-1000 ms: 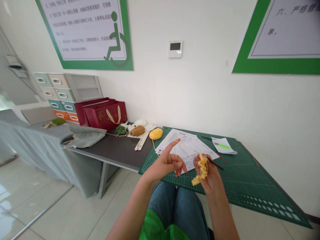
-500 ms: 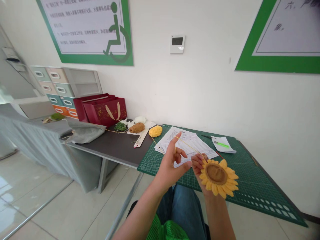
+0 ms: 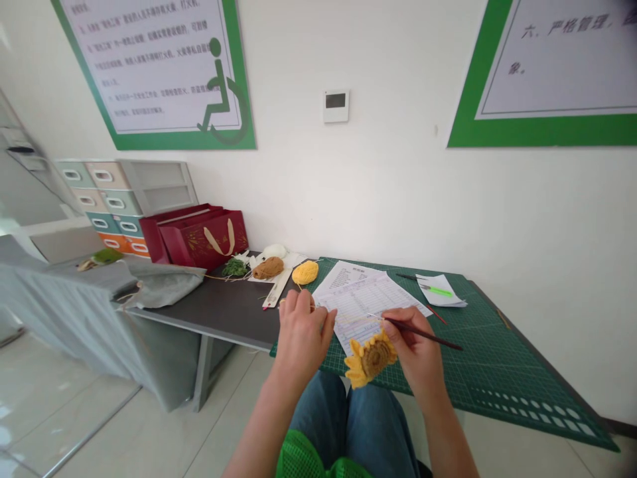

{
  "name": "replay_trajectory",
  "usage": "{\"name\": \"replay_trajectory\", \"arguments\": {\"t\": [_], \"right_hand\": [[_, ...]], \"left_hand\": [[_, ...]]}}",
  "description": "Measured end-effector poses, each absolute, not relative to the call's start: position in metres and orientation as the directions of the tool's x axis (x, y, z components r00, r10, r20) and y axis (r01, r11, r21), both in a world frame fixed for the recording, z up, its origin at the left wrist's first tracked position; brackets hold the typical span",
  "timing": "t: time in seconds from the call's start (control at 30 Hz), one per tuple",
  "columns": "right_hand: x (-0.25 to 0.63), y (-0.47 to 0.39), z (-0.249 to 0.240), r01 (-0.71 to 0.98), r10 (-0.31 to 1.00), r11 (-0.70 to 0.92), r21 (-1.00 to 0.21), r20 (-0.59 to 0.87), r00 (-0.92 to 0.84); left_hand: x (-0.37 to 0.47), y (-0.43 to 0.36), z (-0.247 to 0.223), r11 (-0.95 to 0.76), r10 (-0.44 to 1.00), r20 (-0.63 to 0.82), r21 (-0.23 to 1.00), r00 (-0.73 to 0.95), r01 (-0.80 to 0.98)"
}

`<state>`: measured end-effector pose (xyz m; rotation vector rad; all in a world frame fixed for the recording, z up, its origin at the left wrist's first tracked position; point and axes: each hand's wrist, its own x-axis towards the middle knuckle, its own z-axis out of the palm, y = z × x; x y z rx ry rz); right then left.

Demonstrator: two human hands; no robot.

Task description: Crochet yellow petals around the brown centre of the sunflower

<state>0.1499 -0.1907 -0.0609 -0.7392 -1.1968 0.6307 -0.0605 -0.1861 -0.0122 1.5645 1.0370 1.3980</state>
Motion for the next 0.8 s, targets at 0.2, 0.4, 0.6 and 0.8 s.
{"name": "replay_trajectory", "arguments": {"t": [0.2, 0.4, 0.6, 0.8], "right_hand": [[0.134, -0.201, -0.048, 0.075, 0.66, 0.697, -0.713, 0.679, 0.322], [0.118, -0.216, -0.042, 0.054, 0.615, 0.702, -0.71, 0.642, 0.457], [0.105, -0.23, -0.035, -0.096, 0.716, 0.646, -0.757, 0.558, 0.419], [0.106, -0.245, -0.021, -0.194, 0.787, 0.606, -0.772, 0.546, 0.287]], "left_hand": [[-0.039, -0.196, -0.016, -0.326, 0.924, 0.343, 0.938, 0.168, -0.121], [-0.023, -0.223, -0.006, -0.215, 0.93, 0.303, 0.908, 0.209, -0.361], [-0.026, -0.243, 0.009, -0.173, 0.961, 0.248, 0.882, 0.12, -0.439], [-0.027, -0.259, 0.028, -0.118, 0.976, 0.191, 0.869, 0.105, -0.48]]}}
